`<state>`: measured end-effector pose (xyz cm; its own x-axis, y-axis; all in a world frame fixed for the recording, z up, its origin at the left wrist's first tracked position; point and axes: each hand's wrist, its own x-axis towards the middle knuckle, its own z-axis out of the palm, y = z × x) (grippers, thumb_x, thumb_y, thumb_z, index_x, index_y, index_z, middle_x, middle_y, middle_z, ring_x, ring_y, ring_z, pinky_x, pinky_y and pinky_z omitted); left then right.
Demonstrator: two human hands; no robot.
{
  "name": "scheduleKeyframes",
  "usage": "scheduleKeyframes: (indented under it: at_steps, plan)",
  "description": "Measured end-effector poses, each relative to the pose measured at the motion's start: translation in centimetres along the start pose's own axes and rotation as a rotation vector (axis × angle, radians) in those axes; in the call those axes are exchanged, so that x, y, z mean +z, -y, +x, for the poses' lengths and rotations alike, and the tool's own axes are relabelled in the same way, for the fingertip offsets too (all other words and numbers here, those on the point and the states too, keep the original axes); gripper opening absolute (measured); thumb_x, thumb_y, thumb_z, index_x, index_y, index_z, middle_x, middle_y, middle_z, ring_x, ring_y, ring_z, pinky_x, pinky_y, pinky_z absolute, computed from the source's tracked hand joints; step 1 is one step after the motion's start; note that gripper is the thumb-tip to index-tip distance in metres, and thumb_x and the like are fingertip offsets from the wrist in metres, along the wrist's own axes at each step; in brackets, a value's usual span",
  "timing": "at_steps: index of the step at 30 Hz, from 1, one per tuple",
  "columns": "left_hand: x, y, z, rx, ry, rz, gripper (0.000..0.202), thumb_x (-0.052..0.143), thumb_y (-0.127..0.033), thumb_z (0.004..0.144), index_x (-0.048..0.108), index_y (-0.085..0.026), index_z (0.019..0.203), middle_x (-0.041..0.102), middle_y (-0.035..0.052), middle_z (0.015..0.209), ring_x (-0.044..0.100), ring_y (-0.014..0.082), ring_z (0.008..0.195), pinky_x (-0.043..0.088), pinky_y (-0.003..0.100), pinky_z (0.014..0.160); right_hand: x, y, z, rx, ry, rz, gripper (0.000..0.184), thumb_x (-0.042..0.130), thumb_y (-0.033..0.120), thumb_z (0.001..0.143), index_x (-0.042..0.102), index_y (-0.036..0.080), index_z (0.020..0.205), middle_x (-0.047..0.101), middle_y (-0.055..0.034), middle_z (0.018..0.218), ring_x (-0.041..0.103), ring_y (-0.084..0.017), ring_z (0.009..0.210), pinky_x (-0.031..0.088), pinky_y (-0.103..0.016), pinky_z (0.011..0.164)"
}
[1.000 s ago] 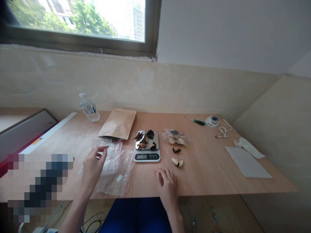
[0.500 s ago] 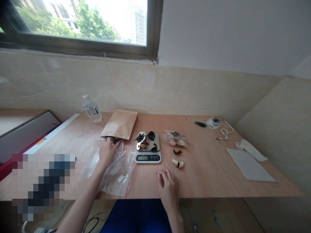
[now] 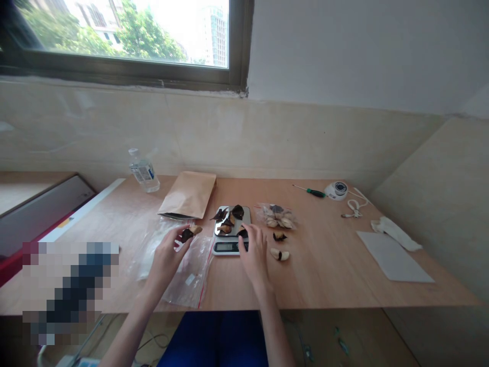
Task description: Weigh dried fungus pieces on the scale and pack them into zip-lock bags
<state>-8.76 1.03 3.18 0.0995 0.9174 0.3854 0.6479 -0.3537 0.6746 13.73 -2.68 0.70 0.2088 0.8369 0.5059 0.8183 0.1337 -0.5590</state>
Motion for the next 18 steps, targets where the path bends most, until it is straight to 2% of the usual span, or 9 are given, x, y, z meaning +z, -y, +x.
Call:
scheduleKeyframes:
  at_steps: [3, 7, 13, 18]
  plan:
    - [0.6, -0.6, -0.1, 0.007, 0.02, -0.068, 0.03, 0.048, -0.031, 0.084, 0.053, -0.022, 0.112, 0.061, 0.005, 0.101, 0.057, 0.0152, 0.075, 0.047, 0.032, 0.072, 1.2, -0.3, 1.7, -0.013, 0.048, -0.084, 0.027, 0.046, 0.026, 0.087, 0.058, 0.021, 0.11, 0.055, -0.0102, 0.108, 0.05, -0.025, 0.099, 0.041, -0.042, 0.087]
    - [1.2, -1.2, -0.1, -0.026, 0.046, -0.16, 0.031, 0.051, -0.03, 0.082, 0.054, -0.021, 0.111, 0.063, 0.0031, 0.095, 0.057, 0.0134, 0.072, 0.047, 0.028, 0.067, 2.0, -1.0, 2.3, -0.004, 0.079, -0.121, 0.021, 0.049, 0.027, 0.086, 0.063, 0.021, 0.1, 0.057, -0.0091, 0.104, 0.05, -0.024, 0.093, 0.041, -0.039, 0.083]
    - [2.6, -2.3, 0.3, -0.036, 0.089, -0.258, 0.032, 0.053, -0.03, 0.081, 0.056, -0.02, 0.111, 0.064, 0.0037, 0.094, 0.059, 0.0135, 0.074, 0.047, 0.027, 0.066, 2.3, -2.1, 3.6, -0.002, 0.085, -0.11, 0.024, 0.048, 0.029, 0.087, 0.063, 0.02, 0.103, 0.059, -0.0086, 0.103, 0.05, -0.025, 0.095, 0.039, -0.04, 0.085]
    - [3.0, -2.1, 1.8, -0.077, 0.031, -0.299, 0.034, 0.054, -0.032, 0.08, 0.056, -0.019, 0.111, 0.064, 0.0053, 0.098, 0.06, 0.0157, 0.083, 0.047, 0.029, 0.07, 2.5, -1.5, 7.5, -0.069, 0.114, -0.043, 0.027, 0.041, 0.022, 0.089, 0.062, 0.02, 0.107, 0.059, -0.0087, 0.107, 0.049, -0.023, 0.102, 0.035, -0.038, 0.092]
